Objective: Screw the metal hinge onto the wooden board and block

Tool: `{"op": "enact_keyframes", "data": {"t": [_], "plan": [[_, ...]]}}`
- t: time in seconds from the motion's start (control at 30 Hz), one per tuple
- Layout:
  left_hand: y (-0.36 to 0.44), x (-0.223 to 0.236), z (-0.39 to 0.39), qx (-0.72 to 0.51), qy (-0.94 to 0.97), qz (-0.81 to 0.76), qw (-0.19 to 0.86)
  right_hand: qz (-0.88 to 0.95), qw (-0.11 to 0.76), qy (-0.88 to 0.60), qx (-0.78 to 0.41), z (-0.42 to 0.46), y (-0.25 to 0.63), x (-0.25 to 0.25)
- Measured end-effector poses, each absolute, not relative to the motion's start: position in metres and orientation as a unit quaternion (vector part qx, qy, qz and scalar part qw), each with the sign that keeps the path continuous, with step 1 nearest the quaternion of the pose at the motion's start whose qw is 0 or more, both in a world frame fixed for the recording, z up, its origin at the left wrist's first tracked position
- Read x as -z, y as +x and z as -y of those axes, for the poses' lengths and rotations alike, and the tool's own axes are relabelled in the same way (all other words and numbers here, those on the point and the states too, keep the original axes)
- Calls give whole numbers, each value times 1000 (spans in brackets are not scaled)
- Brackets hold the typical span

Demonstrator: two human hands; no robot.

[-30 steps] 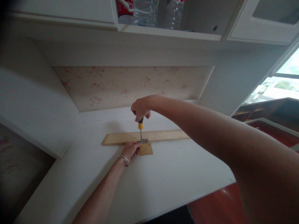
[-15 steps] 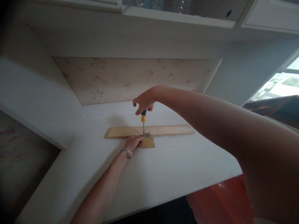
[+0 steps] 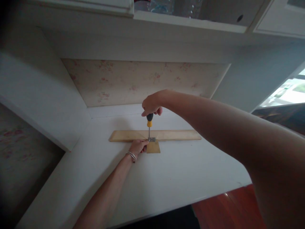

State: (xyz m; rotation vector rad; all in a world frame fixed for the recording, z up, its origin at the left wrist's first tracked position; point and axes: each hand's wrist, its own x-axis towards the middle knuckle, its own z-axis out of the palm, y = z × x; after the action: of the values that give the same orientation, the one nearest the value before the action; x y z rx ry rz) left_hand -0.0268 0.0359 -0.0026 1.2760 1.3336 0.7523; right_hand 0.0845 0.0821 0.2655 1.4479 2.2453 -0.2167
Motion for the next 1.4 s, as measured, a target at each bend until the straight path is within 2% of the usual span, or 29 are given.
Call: {"op": "enact_keyframes", "data": {"t": [0.2,0.33,0.5,0.63,0.8,1.0,1.13,1.23,1.4], "plan": [[-27,6,-38,-313,540,-562,543,-839,227,486,95,-83,84,-267],[-27,8,-39,-312,542,-561,542,-815,228,529,59,-85,83,-265],[-27,8,-39,-310,546,-560,541,-834,205,504,93,-82,83,-264],[-27,6,-38,-314,543,-560,541,-813,210,540,53,-82,82,-264],[-27,4,-37,-319,539,-555,547,-841,217,487,96,-85,85,-263],[-27,4,-38,-319,535,-557,550,-805,189,555,85,-84,84,-265],[-27,4,-38,-316,537,-556,550,-837,204,499,94,-79,81,-267],[-27,4,-37,-315,539,-556,549,-823,223,516,76,-80,79,-267],[-27,3,-36,-322,532,-556,551,-848,191,487,82,-84,82,-264]]}}
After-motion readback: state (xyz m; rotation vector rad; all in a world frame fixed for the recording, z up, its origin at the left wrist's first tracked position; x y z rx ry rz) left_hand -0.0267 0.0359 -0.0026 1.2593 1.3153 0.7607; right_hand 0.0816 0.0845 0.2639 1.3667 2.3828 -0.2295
